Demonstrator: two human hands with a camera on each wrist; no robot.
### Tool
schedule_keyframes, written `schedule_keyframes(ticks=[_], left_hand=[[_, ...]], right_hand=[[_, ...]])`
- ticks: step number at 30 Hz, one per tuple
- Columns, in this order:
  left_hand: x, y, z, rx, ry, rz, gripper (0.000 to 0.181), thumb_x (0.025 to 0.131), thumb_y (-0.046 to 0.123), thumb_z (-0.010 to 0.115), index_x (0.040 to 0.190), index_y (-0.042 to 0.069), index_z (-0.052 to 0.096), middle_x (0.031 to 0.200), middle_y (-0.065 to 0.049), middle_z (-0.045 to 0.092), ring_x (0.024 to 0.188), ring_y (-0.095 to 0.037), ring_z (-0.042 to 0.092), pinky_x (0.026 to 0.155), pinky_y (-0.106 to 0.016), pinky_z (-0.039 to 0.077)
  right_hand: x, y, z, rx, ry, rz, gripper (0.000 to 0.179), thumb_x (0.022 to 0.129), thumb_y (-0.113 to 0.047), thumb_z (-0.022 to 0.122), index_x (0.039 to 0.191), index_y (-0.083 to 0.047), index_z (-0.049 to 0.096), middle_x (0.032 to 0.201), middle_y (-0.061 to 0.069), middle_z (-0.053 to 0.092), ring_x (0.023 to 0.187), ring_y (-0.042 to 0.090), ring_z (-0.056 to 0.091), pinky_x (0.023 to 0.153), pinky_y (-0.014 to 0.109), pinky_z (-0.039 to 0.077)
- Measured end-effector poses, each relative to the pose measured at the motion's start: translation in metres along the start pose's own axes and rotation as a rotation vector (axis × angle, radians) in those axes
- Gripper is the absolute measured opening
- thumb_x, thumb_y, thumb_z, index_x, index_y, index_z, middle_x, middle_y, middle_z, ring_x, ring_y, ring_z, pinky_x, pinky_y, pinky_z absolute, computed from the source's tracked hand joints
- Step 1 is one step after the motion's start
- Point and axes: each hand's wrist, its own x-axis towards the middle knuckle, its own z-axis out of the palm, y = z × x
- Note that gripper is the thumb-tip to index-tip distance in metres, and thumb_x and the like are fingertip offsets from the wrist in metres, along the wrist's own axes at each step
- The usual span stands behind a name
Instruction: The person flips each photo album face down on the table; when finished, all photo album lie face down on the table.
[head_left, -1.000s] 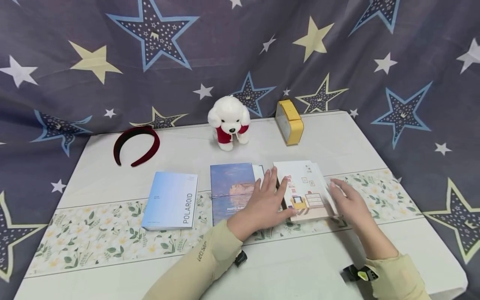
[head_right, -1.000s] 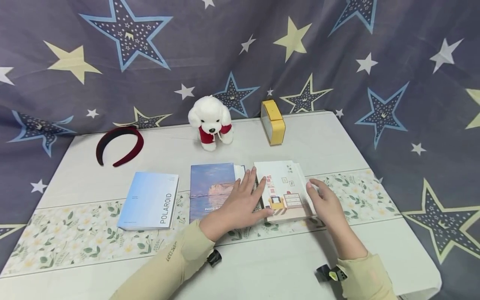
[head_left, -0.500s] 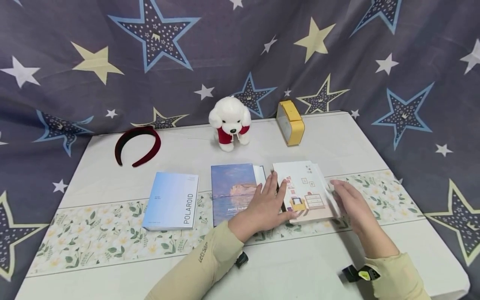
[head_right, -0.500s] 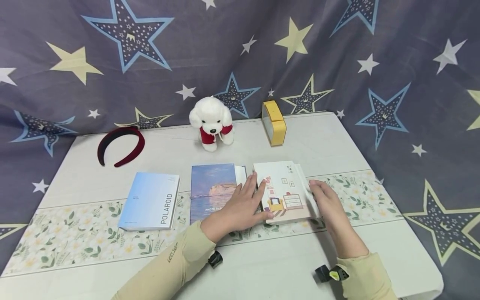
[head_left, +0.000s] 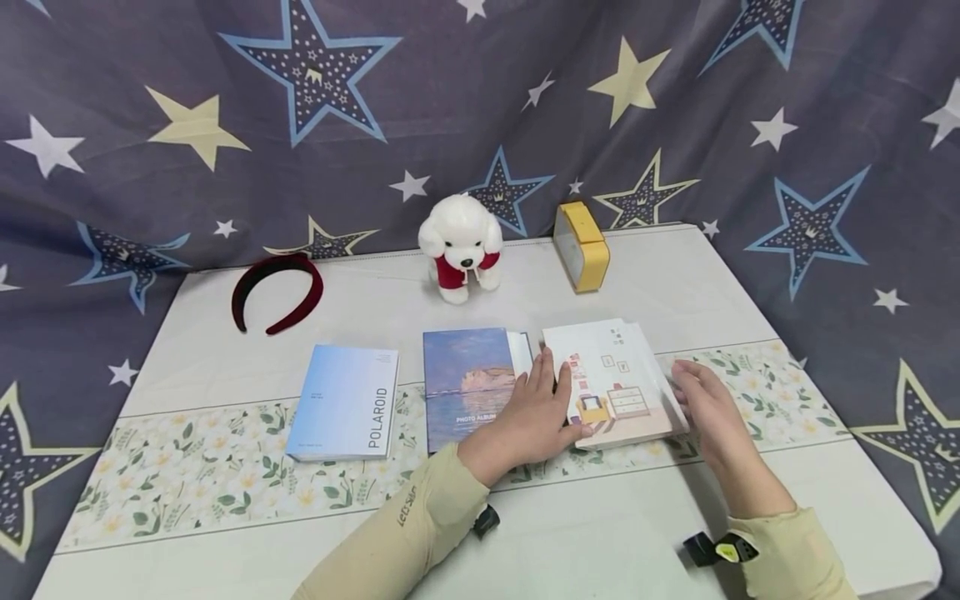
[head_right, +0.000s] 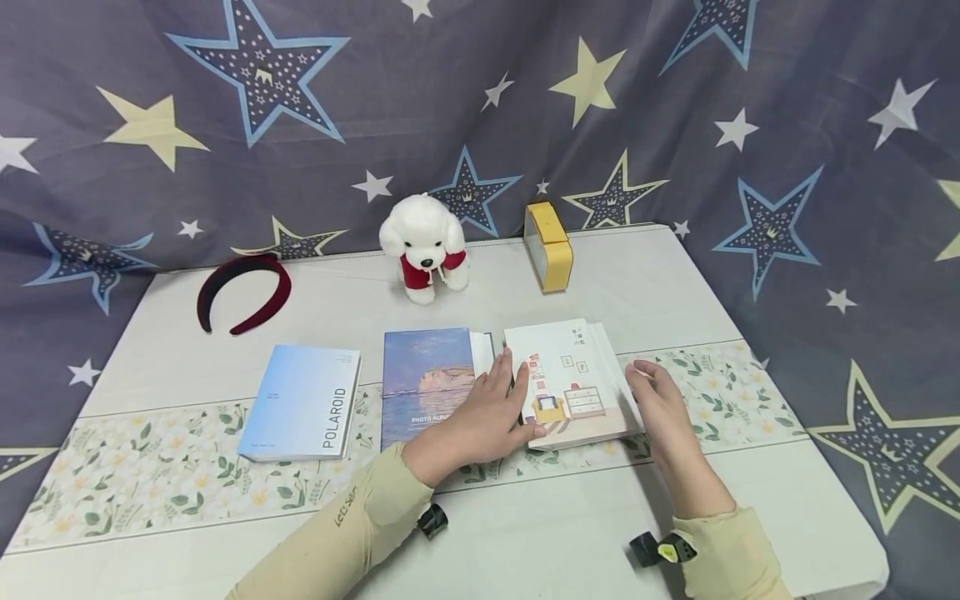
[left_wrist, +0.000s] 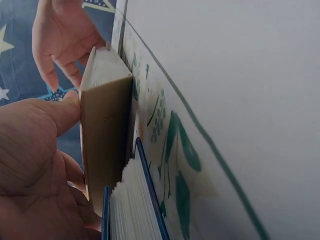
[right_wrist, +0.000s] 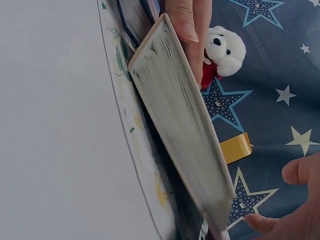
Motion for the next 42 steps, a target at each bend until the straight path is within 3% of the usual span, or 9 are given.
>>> schedule_keyframes(ticks=[6, 15, 25, 28, 30, 33, 34, 36, 42], left_hand=[[-0.002, 0.0, 0.0, 0.001, -0.001, 0.003, 0.085, 0.099, 0.058, 0.039, 0.157, 0.006, 0.005, 0.158, -0.024, -0.017, 0.146, -0.033, -0.013, 0.119, -0.045, 0.009], [0.0, -0.003, 0.001, -0.032, 0.014, 0.026, 0.084, 0.098, 0.058, 0.042, 0.157, 0.008, 0.008, 0.159, -0.023, -0.016, 0.147, -0.03, -0.013, 0.119, -0.041, 0.013], [0.003, -0.004, 0.001, 0.002, 0.026, 0.022, 0.084, 0.098, 0.057, 0.044, 0.157, 0.007, 0.011, 0.16, -0.025, -0.005, 0.148, -0.032, -0.002, 0.118, -0.04, 0.017], [0.004, -0.003, 0.001, 0.001, 0.039, 0.018, 0.083, 0.098, 0.056, 0.044, 0.156, 0.003, 0.015, 0.159, -0.026, 0.002, 0.148, -0.033, 0.004, 0.117, -0.04, 0.018], [0.004, -0.002, 0.002, -0.035, 0.036, 0.024, 0.084, 0.099, 0.056, 0.043, 0.155, 0.001, 0.015, 0.159, -0.026, 0.003, 0.148, -0.033, 0.004, 0.117, -0.04, 0.019], [0.003, -0.002, 0.003, -0.132, 0.02, 0.033, 0.087, 0.098, 0.058, 0.043, 0.155, 0.0, 0.01, 0.16, -0.023, -0.002, 0.148, -0.031, 0.0, 0.117, -0.039, 0.018], [0.002, -0.002, 0.004, -0.167, 0.014, 0.036, 0.088, 0.098, 0.059, 0.042, 0.155, 0.0, 0.008, 0.16, -0.022, -0.004, 0.148, -0.03, -0.002, 0.117, -0.04, 0.017], [0.001, -0.002, 0.004, -0.242, 0.016, 0.045, 0.09, 0.097, 0.06, 0.043, 0.155, 0.002, 0.006, 0.16, -0.021, -0.006, 0.148, -0.03, -0.003, 0.117, -0.041, 0.016], [0.001, -0.004, 0.003, -0.475, 0.076, 0.081, 0.095, 0.092, 0.062, 0.051, 0.158, 0.016, 0.0, 0.161, -0.019, -0.001, 0.148, -0.03, 0.004, 0.114, -0.052, 0.023]], right_hand=[[-0.016, -0.02, 0.0, 0.073, -0.064, 0.012, 0.086, 0.096, -0.063, 0.041, 0.157, -0.011, 0.01, 0.154, 0.023, 0.026, 0.141, 0.041, 0.027, 0.113, 0.058, 0.021], [-0.052, -0.067, -0.005, 0.104, -0.162, -0.017, 0.081, 0.101, -0.051, 0.039, 0.155, 0.0, 0.006, 0.155, 0.029, 0.02, 0.143, 0.044, 0.022, 0.115, 0.054, 0.018], [-0.059, -0.075, -0.009, 0.176, -0.178, -0.075, 0.076, 0.103, -0.044, 0.043, 0.155, 0.0, 0.011, 0.161, 0.019, 0.007, 0.148, 0.035, 0.005, 0.117, 0.05, 0.003], [-0.062, -0.078, -0.008, 0.14, -0.187, -0.123, 0.074, 0.102, -0.042, 0.047, 0.156, -0.004, 0.014, 0.161, 0.019, 0.012, 0.147, 0.033, 0.015, 0.118, 0.045, 0.013], [-0.065, -0.081, -0.006, 0.113, -0.208, -0.184, 0.07, 0.102, -0.037, 0.049, 0.156, -0.004, 0.018, 0.157, 0.022, 0.021, 0.139, 0.028, 0.035, 0.112, 0.035, 0.031], [-0.068, -0.082, -0.002, 0.098, -0.282, -0.301, 0.066, 0.102, -0.023, 0.053, 0.156, -0.006, 0.02, 0.148, 0.027, 0.033, 0.117, 0.012, 0.053, 0.091, 0.022, 0.048], [-0.069, -0.081, -0.001, 0.102, -0.317, -0.34, 0.066, 0.101, -0.017, 0.054, 0.156, -0.007, 0.018, 0.146, 0.028, 0.035, 0.112, 0.007, 0.054, 0.085, 0.02, 0.05], [-0.068, -0.079, 0.001, 0.103, -0.383, -0.403, 0.073, 0.098, -0.008, 0.056, 0.158, -0.012, 0.014, 0.146, 0.03, 0.035, 0.113, 0.004, 0.054, 0.085, 0.021, 0.05], [-0.066, -0.074, 0.006, 0.108, -0.549, -0.49, 0.102, 0.088, 0.004, 0.065, 0.158, -0.029, 0.0, 0.158, 0.022, 0.015, 0.122, 0.022, 0.052, 0.09, 0.031, 0.05]])
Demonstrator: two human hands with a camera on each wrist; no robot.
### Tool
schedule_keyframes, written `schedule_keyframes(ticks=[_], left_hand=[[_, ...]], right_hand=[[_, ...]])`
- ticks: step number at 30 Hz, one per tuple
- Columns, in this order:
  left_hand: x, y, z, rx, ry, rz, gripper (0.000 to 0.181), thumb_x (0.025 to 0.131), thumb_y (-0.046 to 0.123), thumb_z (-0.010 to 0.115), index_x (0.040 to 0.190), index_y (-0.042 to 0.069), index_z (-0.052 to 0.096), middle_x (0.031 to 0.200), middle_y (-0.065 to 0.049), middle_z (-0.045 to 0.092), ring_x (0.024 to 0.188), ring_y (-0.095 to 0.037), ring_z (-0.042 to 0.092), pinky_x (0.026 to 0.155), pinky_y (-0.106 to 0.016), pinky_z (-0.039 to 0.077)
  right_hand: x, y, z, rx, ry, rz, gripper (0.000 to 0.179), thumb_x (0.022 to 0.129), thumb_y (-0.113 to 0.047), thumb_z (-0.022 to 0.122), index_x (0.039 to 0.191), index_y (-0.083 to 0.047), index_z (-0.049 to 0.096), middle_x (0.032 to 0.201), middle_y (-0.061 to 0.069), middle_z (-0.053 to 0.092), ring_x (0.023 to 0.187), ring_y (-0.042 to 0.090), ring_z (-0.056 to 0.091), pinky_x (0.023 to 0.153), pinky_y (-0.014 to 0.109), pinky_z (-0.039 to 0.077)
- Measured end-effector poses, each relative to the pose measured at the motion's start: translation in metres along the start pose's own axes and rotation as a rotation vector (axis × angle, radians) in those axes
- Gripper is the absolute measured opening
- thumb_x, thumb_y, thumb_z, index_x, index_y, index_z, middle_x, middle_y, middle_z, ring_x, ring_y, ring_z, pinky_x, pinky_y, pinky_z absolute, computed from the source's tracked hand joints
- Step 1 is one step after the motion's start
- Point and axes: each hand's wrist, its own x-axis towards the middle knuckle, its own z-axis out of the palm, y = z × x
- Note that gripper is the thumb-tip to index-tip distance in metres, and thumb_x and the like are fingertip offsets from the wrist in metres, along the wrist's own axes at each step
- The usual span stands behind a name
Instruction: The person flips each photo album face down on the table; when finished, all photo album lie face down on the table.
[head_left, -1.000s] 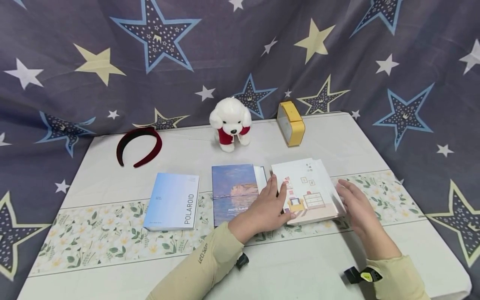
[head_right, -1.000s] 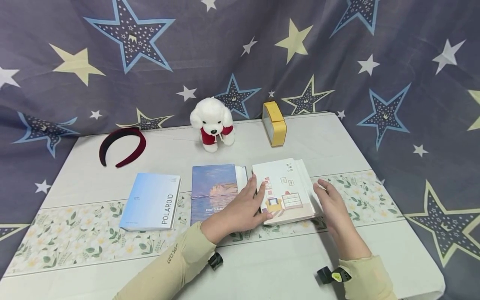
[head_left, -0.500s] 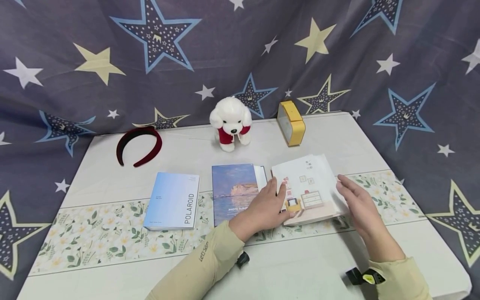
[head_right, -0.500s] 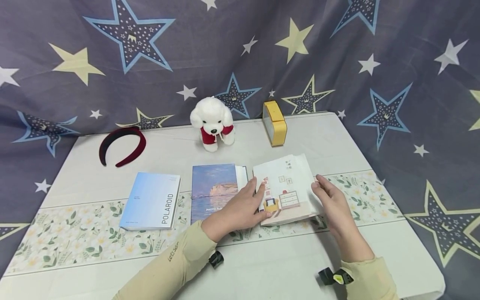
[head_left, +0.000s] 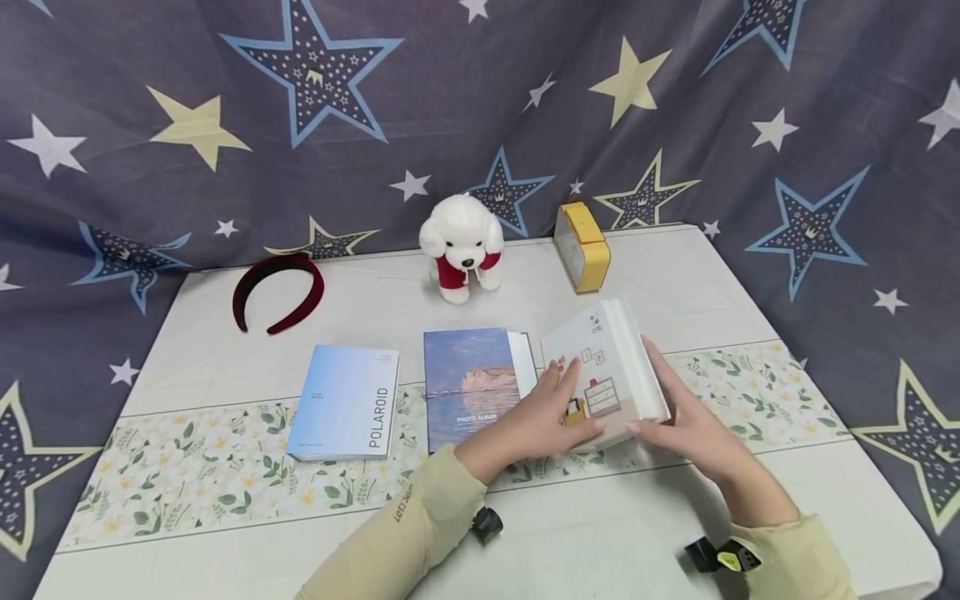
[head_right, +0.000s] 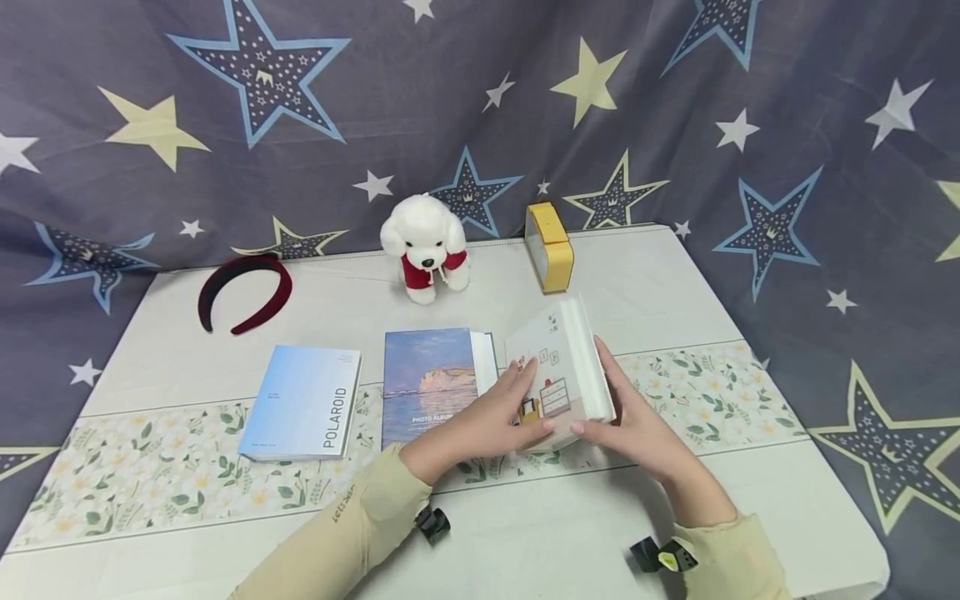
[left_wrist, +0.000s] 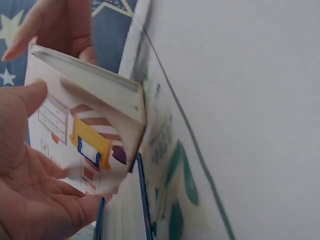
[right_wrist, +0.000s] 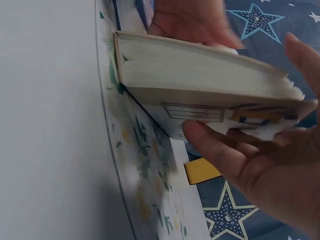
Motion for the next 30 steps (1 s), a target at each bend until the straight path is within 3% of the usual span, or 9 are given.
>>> schedule_keyframes(ticks=[4, 9, 16, 20, 24, 26, 30], left_hand=[[0.0, 0.002, -0.003, -0.12, 0.054, 0.041, 0.1, 0.09, 0.062, 0.056, 0.158, 0.021, -0.004, 0.161, -0.021, 0.007, 0.146, -0.034, 0.017, 0.11, -0.055, 0.028], [-0.004, 0.004, -0.007, -0.247, 0.056, 0.044, 0.104, 0.086, 0.067, 0.056, 0.158, 0.024, -0.006, 0.163, -0.013, 0.004, 0.146, -0.032, 0.015, 0.111, -0.056, 0.025], [-0.006, 0.004, -0.008, -0.336, 0.046, 0.048, 0.115, 0.078, 0.081, 0.052, 0.157, 0.022, -0.009, 0.163, -0.009, -0.003, 0.147, -0.03, 0.009, 0.112, -0.055, 0.022], [-0.005, 0.008, -0.008, -0.4, 0.042, 0.069, 0.119, 0.078, 0.08, 0.052, 0.156, 0.017, -0.012, 0.162, -0.01, -0.01, 0.147, -0.027, 0.003, 0.114, -0.053, 0.018], [-0.002, 0.011, -0.007, -0.489, 0.034, 0.116, 0.119, 0.081, 0.077, 0.052, 0.154, 0.012, -0.016, 0.161, -0.012, -0.011, 0.147, -0.024, 0.004, 0.116, -0.047, 0.018], [-0.003, 0.011, -0.008, -0.52, 0.025, 0.107, 0.119, 0.079, 0.079, 0.05, 0.155, 0.014, -0.015, 0.162, -0.014, -0.004, 0.146, -0.022, 0.008, 0.115, -0.046, 0.021], [-0.002, 0.011, -0.008, -0.603, 0.013, 0.145, 0.111, 0.082, 0.075, 0.053, 0.157, 0.019, -0.006, 0.155, -0.013, 0.028, 0.14, -0.02, 0.032, 0.11, -0.044, 0.033]], right_hand=[[0.005, 0.002, 0.007, 0.044, -0.087, -0.044, 0.11, 0.085, 0.006, 0.069, 0.157, -0.031, -0.005, 0.162, 0.015, 0.005, 0.127, 0.043, 0.044, 0.089, 0.039, 0.052], [0.012, 0.003, 0.014, 0.075, -0.145, -0.089, 0.113, 0.083, 0.008, 0.071, 0.157, -0.029, -0.005, 0.164, 0.005, -0.004, 0.133, 0.053, 0.03, 0.089, 0.042, 0.052], [0.017, 0.002, 0.021, -0.001, -0.141, -0.129, 0.108, 0.084, 0.005, 0.071, 0.158, -0.025, -0.002, 0.163, 0.011, 0.0, 0.13, 0.054, 0.034, 0.088, 0.04, 0.053], [0.016, 0.0, 0.022, -0.075, -0.113, -0.13, 0.102, 0.086, 0.002, 0.071, 0.158, -0.023, 0.003, 0.162, 0.017, 0.007, 0.129, 0.053, 0.037, 0.089, 0.037, 0.053], [0.014, -0.003, 0.024, -0.191, -0.071, -0.134, 0.096, 0.088, -0.002, 0.07, 0.158, -0.022, 0.009, 0.161, 0.015, 0.013, 0.133, 0.048, 0.037, 0.096, 0.045, 0.048], [0.013, -0.005, 0.025, -0.254, -0.048, -0.137, 0.093, 0.088, -0.004, 0.071, 0.158, -0.022, 0.013, 0.161, 0.012, 0.016, 0.135, 0.044, 0.035, 0.098, 0.054, 0.043], [0.012, -0.011, 0.028, -0.413, 0.0, -0.16, 0.091, 0.085, -0.009, 0.076, 0.157, -0.021, 0.022, 0.159, 0.012, 0.023, 0.139, 0.04, 0.03, 0.104, 0.06, 0.034]])
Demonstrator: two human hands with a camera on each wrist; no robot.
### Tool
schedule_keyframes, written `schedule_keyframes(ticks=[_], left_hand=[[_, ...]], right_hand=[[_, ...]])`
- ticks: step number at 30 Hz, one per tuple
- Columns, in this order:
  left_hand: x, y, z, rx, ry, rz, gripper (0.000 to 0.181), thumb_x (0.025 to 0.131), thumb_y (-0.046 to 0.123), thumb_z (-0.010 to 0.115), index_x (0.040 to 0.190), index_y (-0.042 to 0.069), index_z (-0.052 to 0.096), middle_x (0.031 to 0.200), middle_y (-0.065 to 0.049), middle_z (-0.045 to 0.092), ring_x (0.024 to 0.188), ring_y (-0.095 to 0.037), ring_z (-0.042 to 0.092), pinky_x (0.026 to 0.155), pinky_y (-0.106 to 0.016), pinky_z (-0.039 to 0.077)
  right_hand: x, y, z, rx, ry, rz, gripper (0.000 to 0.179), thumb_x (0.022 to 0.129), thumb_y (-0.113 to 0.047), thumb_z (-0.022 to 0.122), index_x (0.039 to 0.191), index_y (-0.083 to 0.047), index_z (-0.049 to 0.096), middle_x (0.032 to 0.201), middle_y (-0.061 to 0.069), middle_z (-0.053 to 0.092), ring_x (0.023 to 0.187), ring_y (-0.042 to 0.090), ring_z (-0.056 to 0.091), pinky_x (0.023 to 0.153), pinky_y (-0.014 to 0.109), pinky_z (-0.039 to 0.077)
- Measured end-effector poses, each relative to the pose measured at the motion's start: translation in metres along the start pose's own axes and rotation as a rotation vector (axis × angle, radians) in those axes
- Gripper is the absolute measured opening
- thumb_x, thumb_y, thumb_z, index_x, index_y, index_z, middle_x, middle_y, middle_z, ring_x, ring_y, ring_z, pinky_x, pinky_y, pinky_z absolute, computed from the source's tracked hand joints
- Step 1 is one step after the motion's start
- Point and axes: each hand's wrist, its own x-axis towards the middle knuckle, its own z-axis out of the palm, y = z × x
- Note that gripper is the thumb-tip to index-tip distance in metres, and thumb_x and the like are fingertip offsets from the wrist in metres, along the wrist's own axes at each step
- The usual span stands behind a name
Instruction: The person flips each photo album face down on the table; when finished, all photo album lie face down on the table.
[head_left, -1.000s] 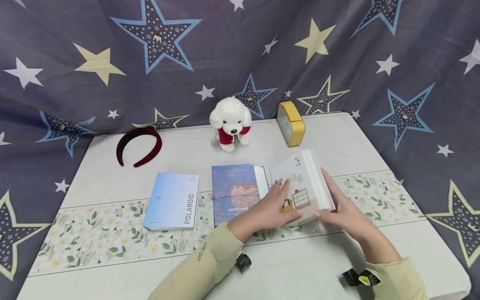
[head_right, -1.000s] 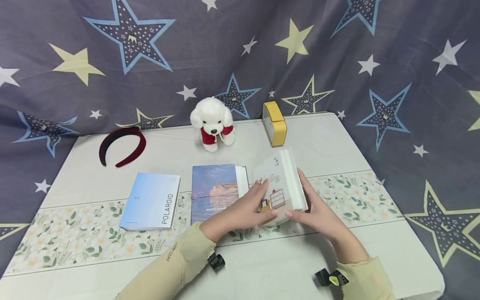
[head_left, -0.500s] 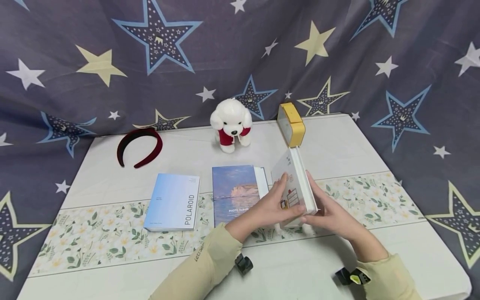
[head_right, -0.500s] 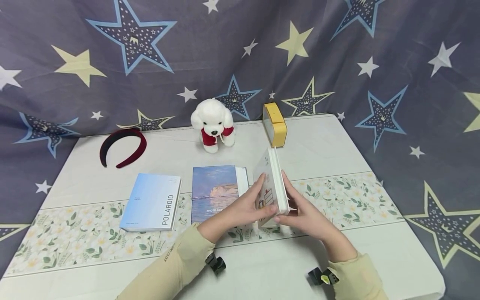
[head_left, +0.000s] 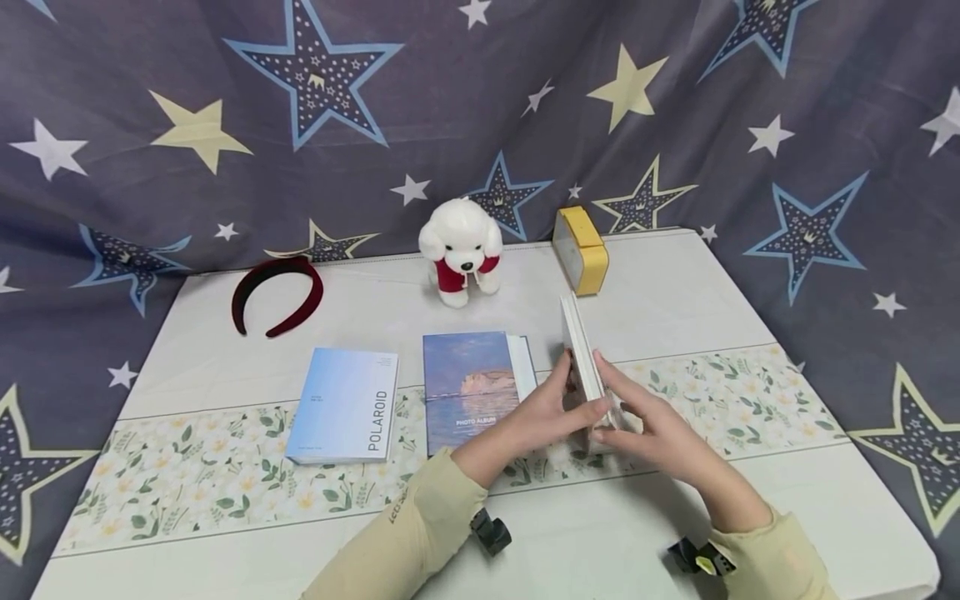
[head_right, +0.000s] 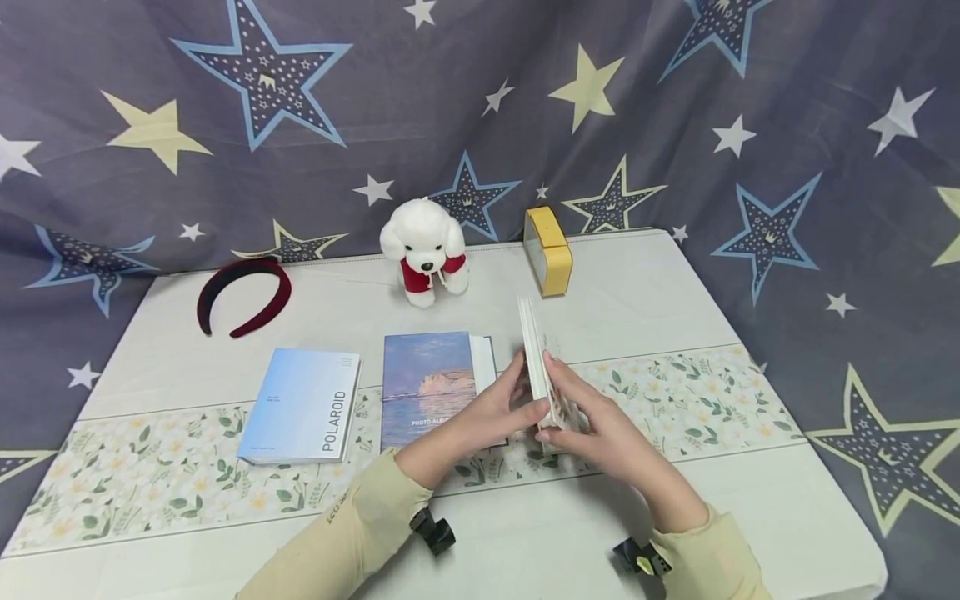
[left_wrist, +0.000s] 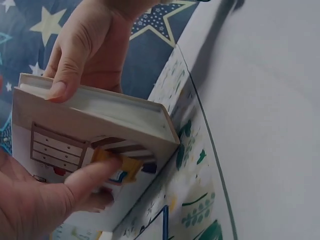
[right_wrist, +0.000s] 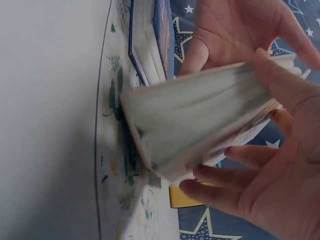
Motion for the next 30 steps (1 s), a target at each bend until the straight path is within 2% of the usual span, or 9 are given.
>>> schedule_keyframes(ticks=[3, 7, 10, 15, 19, 21, 24, 27, 30], left_hand=[[0.002, -0.002, 0.0, -0.109, -0.034, 0.066, 0.094, 0.092, 0.053, 0.059, 0.158, 0.019, 0.001, 0.146, -0.01, 0.04, 0.125, -0.018, 0.048, 0.1, -0.038, 0.045], [0.001, -0.005, -0.001, -0.276, -0.066, 0.047, 0.081, 0.098, 0.022, 0.059, 0.158, 0.016, 0.005, 0.141, -0.012, 0.045, 0.115, -0.019, 0.057, 0.087, -0.034, 0.053], [0.0, -0.007, -0.001, -0.359, -0.081, 0.002, 0.077, 0.098, 0.012, 0.056, 0.158, 0.017, 0.007, 0.136, -0.016, 0.049, 0.113, -0.024, 0.061, 0.086, -0.038, 0.054], [-0.003, -0.012, -0.001, -0.41, -0.074, -0.003, 0.079, 0.098, 0.004, 0.055, 0.157, 0.02, 0.005, 0.14, -0.018, 0.049, 0.116, -0.031, 0.06, 0.089, -0.042, 0.053], [-0.004, -0.017, 0.001, -0.414, -0.027, -0.009, 0.086, 0.096, -0.001, 0.056, 0.158, 0.024, 0.001, 0.144, -0.017, 0.045, 0.115, -0.033, 0.06, 0.09, -0.041, 0.052], [-0.004, -0.018, 0.002, -0.387, 0.009, -0.041, 0.089, 0.095, -0.002, 0.057, 0.158, 0.024, -0.001, 0.144, -0.017, 0.045, 0.112, -0.032, 0.063, 0.09, -0.039, 0.053], [-0.006, -0.019, 0.005, -0.308, 0.05, -0.101, 0.086, 0.095, -0.004, 0.056, 0.158, 0.019, 0.003, 0.141, -0.017, 0.048, 0.107, -0.029, 0.066, 0.088, -0.036, 0.054], [-0.007, -0.018, 0.008, -0.199, 0.078, -0.153, 0.079, 0.093, -0.006, 0.057, 0.157, 0.012, 0.015, 0.13, -0.016, 0.057, 0.099, -0.023, 0.068, 0.083, -0.034, 0.055], [-0.008, -0.015, 0.01, -0.144, 0.081, -0.208, 0.068, 0.092, -0.007, 0.056, 0.153, 0.005, 0.028, 0.123, -0.016, 0.062, 0.095, -0.022, 0.068, 0.081, -0.033, 0.056]], right_hand=[[0.001, -0.004, 0.001, -0.103, 0.01, -0.001, 0.089, 0.082, -0.014, 0.079, 0.155, -0.022, 0.028, 0.158, 0.018, 0.025, 0.14, 0.043, 0.028, 0.105, 0.061, 0.031], [0.001, -0.005, 0.002, -0.164, 0.001, 0.012, 0.084, 0.082, -0.02, 0.08, 0.153, -0.025, 0.035, 0.157, 0.021, 0.024, 0.14, 0.046, 0.026, 0.104, 0.064, 0.03], [0.001, -0.001, 0.001, -0.176, -0.012, 0.023, 0.082, 0.08, -0.024, 0.081, 0.151, -0.025, 0.04, 0.158, 0.02, 0.022, 0.142, 0.047, 0.021, 0.107, 0.065, 0.025], [-0.001, 0.01, -0.003, -0.182, -0.021, 0.073, 0.079, 0.076, -0.029, 0.084, 0.146, -0.025, 0.048, 0.159, 0.022, 0.018, 0.142, 0.051, 0.012, 0.107, 0.07, 0.015], [-0.002, 0.015, -0.004, -0.195, -0.016, 0.128, 0.075, 0.075, -0.034, 0.083, 0.143, -0.026, 0.053, 0.159, 0.024, 0.014, 0.142, 0.053, 0.006, 0.107, 0.072, 0.012], [-0.002, 0.016, -0.004, -0.209, -0.015, 0.151, 0.073, 0.075, -0.036, 0.083, 0.141, -0.026, 0.055, 0.159, 0.025, 0.012, 0.141, 0.055, 0.003, 0.105, 0.073, 0.012], [-0.002, 0.017, -0.004, -0.258, -0.017, 0.151, 0.07, 0.075, -0.038, 0.082, 0.138, -0.024, 0.058, 0.158, 0.027, 0.013, 0.138, 0.06, 0.003, 0.102, 0.076, 0.013], [-0.002, 0.018, -0.003, -0.328, -0.016, 0.138, 0.067, 0.073, -0.036, 0.083, 0.135, -0.021, 0.061, 0.156, 0.03, 0.018, 0.135, 0.065, 0.006, 0.1, 0.078, 0.015], [-0.004, 0.019, -0.004, -0.431, -0.014, 0.14, 0.066, 0.071, -0.033, 0.085, 0.132, -0.019, 0.064, 0.154, 0.031, 0.024, 0.131, 0.069, 0.01, 0.098, 0.079, 0.018]])
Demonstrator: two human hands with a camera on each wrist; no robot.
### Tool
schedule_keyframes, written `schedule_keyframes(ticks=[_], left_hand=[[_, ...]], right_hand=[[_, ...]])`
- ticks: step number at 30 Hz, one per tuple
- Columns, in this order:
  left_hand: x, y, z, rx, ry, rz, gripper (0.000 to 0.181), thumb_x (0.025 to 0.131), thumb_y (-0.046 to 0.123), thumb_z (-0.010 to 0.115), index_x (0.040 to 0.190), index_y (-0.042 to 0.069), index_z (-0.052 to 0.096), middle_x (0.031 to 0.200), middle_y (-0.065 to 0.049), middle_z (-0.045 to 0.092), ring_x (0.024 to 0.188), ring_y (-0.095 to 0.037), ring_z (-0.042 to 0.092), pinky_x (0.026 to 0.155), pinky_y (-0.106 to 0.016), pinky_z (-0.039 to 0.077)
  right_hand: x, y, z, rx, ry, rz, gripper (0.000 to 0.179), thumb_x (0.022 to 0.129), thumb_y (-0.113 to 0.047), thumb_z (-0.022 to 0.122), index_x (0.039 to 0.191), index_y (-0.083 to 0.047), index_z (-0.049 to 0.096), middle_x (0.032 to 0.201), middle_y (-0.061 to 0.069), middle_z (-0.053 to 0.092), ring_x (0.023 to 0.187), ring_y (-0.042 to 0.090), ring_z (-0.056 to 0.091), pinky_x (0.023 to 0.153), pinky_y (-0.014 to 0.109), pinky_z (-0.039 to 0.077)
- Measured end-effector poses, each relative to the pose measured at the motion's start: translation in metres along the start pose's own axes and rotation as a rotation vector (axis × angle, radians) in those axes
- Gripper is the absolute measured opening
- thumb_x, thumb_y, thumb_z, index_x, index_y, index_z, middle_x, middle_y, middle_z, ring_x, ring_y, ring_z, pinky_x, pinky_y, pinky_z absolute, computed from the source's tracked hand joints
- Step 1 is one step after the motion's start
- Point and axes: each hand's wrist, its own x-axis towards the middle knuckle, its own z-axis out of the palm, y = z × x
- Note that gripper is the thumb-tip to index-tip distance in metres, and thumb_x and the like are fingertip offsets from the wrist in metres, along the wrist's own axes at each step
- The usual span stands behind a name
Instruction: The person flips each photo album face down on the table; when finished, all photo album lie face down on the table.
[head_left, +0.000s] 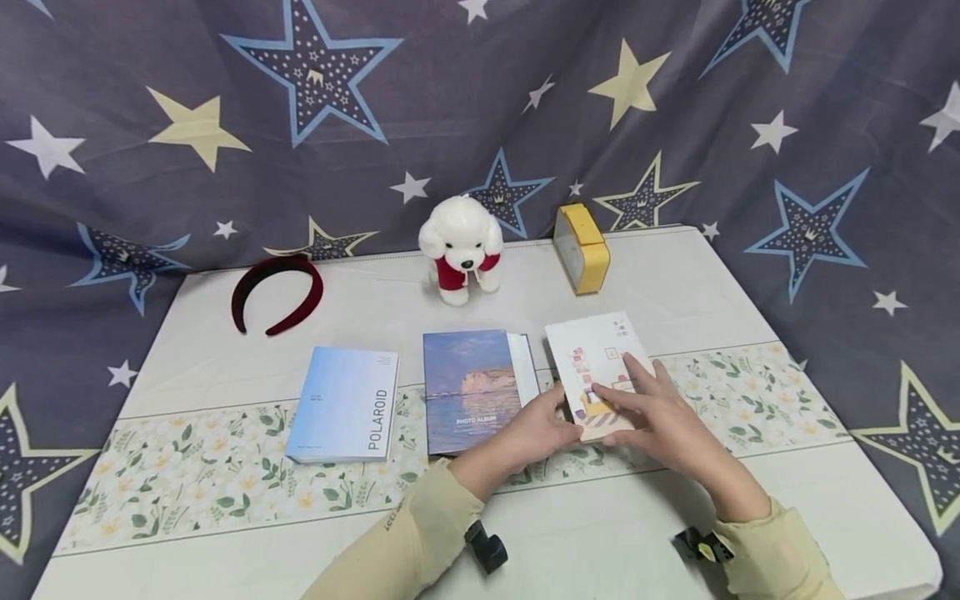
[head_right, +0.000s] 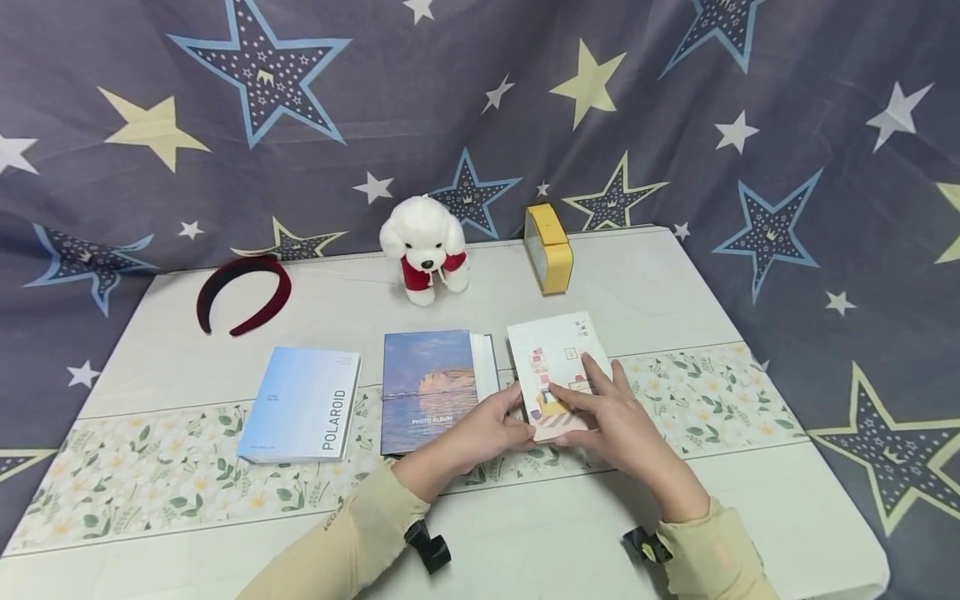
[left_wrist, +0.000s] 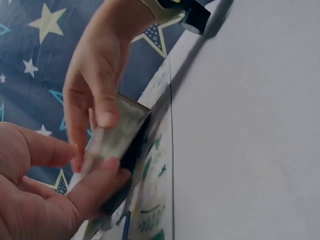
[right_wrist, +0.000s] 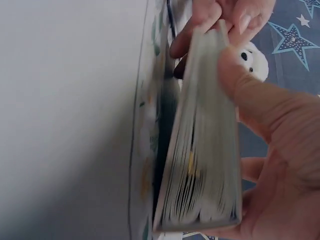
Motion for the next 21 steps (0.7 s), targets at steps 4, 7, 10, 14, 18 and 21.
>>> schedule_keyframes(ticks=[4, 7, 10, 14, 18, 21], left_hand=[[-0.004, 0.004, 0.002, 0.054, 0.014, -0.063, 0.062, 0.095, 0.0, 0.056, 0.15, -0.005, 0.027, 0.123, -0.02, 0.063, 0.103, -0.026, 0.067, 0.088, -0.031, 0.053], [-0.01, 0.007, 0.001, 0.239, 0.036, -0.043, 0.063, 0.097, 0.008, 0.056, 0.15, -0.007, 0.025, 0.137, -0.021, 0.053, 0.123, -0.029, 0.055, 0.101, -0.035, 0.045], [-0.017, 0.009, -0.004, 0.495, 0.075, 0.022, 0.061, 0.099, 0.015, 0.055, 0.15, -0.004, 0.029, 0.152, -0.019, 0.036, 0.139, -0.029, 0.037, 0.112, -0.041, 0.031], [-0.029, 0.007, -0.013, 0.718, 0.175, 0.085, 0.062, 0.097, 0.018, 0.057, 0.15, -0.002, 0.031, 0.156, -0.018, 0.03, 0.143, -0.032, 0.028, 0.115, -0.045, 0.024], [-0.04, 0.002, -0.023, 0.82, 0.271, 0.117, 0.067, 0.096, 0.02, 0.059, 0.151, -0.003, 0.029, 0.157, -0.022, 0.025, 0.145, -0.035, 0.019, 0.115, -0.048, 0.02], [-0.047, -0.004, -0.03, 0.89, 0.342, 0.11, 0.07, 0.093, 0.021, 0.062, 0.15, -0.004, 0.03, 0.157, -0.026, 0.02, 0.146, -0.04, 0.011, 0.116, -0.051, 0.015]], right_hand=[[0.0, 0.003, 0.002, -0.131, -0.002, 0.015, 0.064, 0.07, -0.033, 0.086, 0.129, -0.019, 0.066, 0.152, 0.03, 0.03, 0.127, 0.071, 0.016, 0.093, 0.08, 0.025], [0.001, 0.003, 0.003, -0.176, -0.008, 0.02, 0.065, 0.07, -0.035, 0.085, 0.129, -0.019, 0.066, 0.15, 0.03, 0.032, 0.126, 0.072, 0.019, 0.092, 0.079, 0.026], [0.002, -0.001, 0.002, -0.175, 0.003, 0.013, 0.064, 0.071, -0.036, 0.085, 0.128, -0.015, 0.066, 0.147, 0.032, 0.035, 0.124, 0.072, 0.021, 0.095, 0.078, 0.024], [0.009, -0.012, 0.008, -0.157, 0.068, -0.033, 0.062, 0.075, -0.037, 0.082, 0.126, -0.006, 0.064, 0.137, 0.033, 0.047, 0.126, 0.066, 0.031, 0.102, 0.072, 0.024], [0.017, -0.026, 0.02, -0.076, 0.092, -0.108, 0.065, 0.085, -0.031, 0.076, 0.136, 0.002, 0.053, 0.138, 0.031, 0.048, 0.13, 0.051, 0.04, 0.106, 0.061, 0.032], [0.023, -0.038, 0.03, 0.027, 0.058, -0.152, 0.067, 0.091, -0.027, 0.07, 0.143, 0.006, 0.043, 0.143, 0.028, 0.044, 0.132, 0.043, 0.042, 0.106, 0.055, 0.035]])
